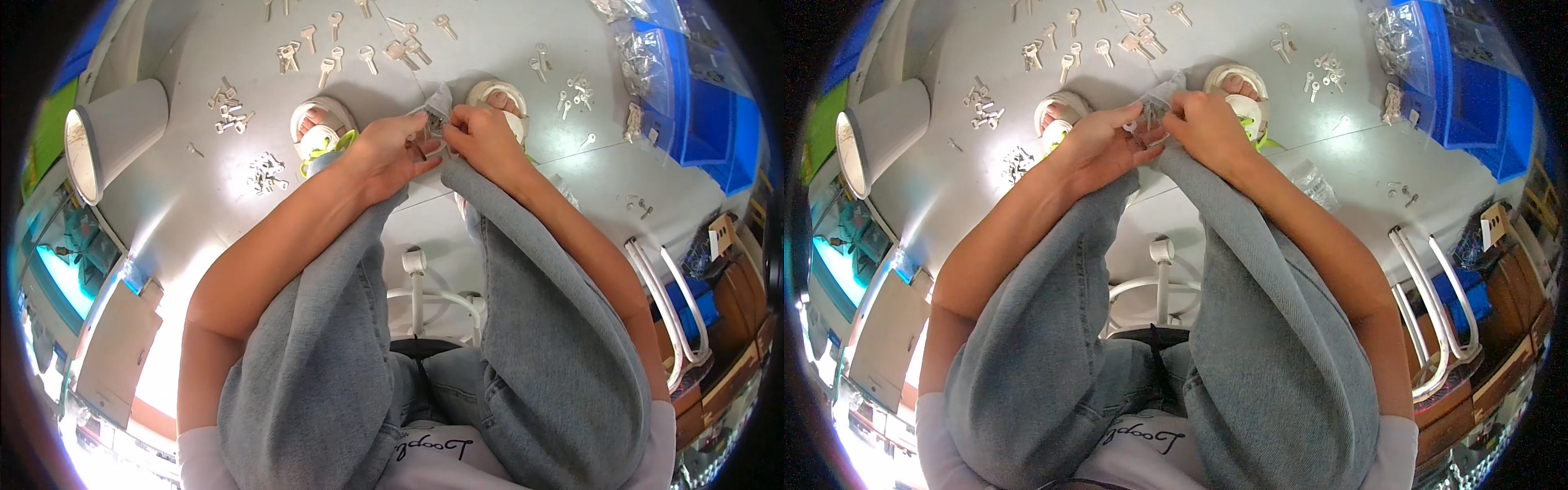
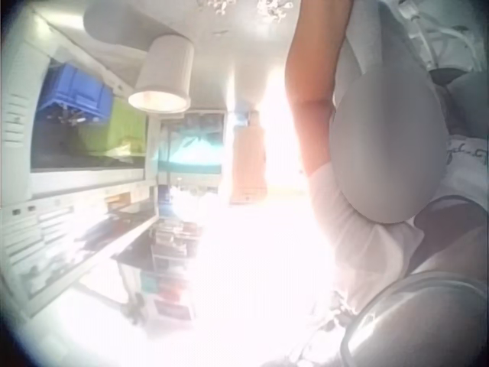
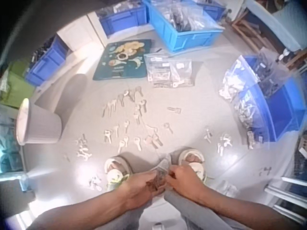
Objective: The person sits on the floor and repeatedly picks up metal keys from plastic bags and the floor, inspects them, and places them back into bags or on the floor. The person handles keys one at a time and occasionally transfers them between bags.
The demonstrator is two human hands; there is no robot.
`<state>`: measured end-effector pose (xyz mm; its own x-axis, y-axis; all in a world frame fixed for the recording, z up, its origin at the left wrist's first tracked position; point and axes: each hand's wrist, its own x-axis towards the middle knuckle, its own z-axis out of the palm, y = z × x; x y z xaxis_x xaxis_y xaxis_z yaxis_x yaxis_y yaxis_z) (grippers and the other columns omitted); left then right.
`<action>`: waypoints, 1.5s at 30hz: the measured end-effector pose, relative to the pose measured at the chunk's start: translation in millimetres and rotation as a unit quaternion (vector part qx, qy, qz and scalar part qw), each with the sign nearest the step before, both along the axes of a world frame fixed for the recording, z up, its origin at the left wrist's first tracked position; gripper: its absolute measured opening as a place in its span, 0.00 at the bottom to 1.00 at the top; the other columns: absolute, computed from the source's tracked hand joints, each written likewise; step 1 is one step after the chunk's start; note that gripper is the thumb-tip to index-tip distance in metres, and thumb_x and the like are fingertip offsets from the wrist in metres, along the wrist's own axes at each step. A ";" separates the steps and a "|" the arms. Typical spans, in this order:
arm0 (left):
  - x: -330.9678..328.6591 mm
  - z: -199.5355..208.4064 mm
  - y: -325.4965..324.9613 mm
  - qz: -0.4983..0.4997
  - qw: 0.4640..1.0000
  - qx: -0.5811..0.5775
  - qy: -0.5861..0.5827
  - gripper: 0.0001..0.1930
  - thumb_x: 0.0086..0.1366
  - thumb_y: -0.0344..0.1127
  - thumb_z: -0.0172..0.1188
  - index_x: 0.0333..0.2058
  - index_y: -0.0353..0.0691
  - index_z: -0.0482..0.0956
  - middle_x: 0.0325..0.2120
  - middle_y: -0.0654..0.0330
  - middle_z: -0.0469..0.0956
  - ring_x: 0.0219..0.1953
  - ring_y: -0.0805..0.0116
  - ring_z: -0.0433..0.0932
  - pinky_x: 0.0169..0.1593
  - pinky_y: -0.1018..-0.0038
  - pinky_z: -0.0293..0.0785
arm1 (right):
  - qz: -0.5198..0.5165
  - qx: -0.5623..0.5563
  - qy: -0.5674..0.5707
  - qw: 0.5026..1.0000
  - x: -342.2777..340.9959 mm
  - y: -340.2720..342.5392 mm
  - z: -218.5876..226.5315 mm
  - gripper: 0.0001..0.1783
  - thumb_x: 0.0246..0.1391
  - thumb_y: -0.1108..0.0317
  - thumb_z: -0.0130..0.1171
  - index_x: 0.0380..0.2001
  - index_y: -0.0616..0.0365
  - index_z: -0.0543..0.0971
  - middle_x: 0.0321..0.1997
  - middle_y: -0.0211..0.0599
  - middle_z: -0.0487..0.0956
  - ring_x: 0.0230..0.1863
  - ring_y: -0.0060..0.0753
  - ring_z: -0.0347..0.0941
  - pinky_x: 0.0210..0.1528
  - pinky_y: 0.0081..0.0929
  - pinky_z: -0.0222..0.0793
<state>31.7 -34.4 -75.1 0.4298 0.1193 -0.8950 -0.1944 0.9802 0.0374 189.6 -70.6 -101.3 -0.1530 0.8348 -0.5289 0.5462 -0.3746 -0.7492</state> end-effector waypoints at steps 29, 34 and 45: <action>8.0 -18.3 -3.5 -0.394 0.658 0.602 0.224 0.09 0.54 0.32 0.50 0.34 0.41 0.72 0.17 0.48 0.72 0.23 0.50 0.73 0.27 0.60 0.68 | 0.103 0.085 -0.207 0.969 5.3 -10.7 11.0 0.12 0.36 0.61 0.56 0.22 0.59 0.72 0.19 0.43 0.75 0.22 0.44 0.74 0.24 0.38 0.69; 2.7 -27.0 -3.8 -0.393 0.573 0.662 0.281 0.05 0.52 0.30 0.53 0.29 0.38 0.70 0.15 0.51 0.72 0.19 0.55 0.73 0.24 0.65 0.68 | 0.130 0.209 -0.226 0.943 3.8 -8.6 8.6 0.12 0.34 0.67 0.56 0.25 0.60 0.71 0.20 0.39 0.73 0.20 0.41 0.73 0.21 0.33 0.69; -7.1 -25.8 0.8 -0.388 0.673 0.584 0.235 0.10 0.53 0.28 0.54 0.35 0.36 0.73 0.13 0.56 0.72 0.13 0.73 0.70 0.21 0.77 0.66 | 0.150 0.257 -0.251 0.921 11.0 -19.3 -0.9 0.08 0.38 0.68 0.54 0.25 0.58 0.68 0.19 0.37 0.72 0.19 0.37 0.73 0.18 0.30 0.68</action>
<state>24.6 -33.6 -100.8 0.4700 0.7627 -0.4443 0.6613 0.0291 0.7495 200.6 -89.8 -102.2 -0.2606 0.9549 -0.1423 0.8937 0.1829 -0.4096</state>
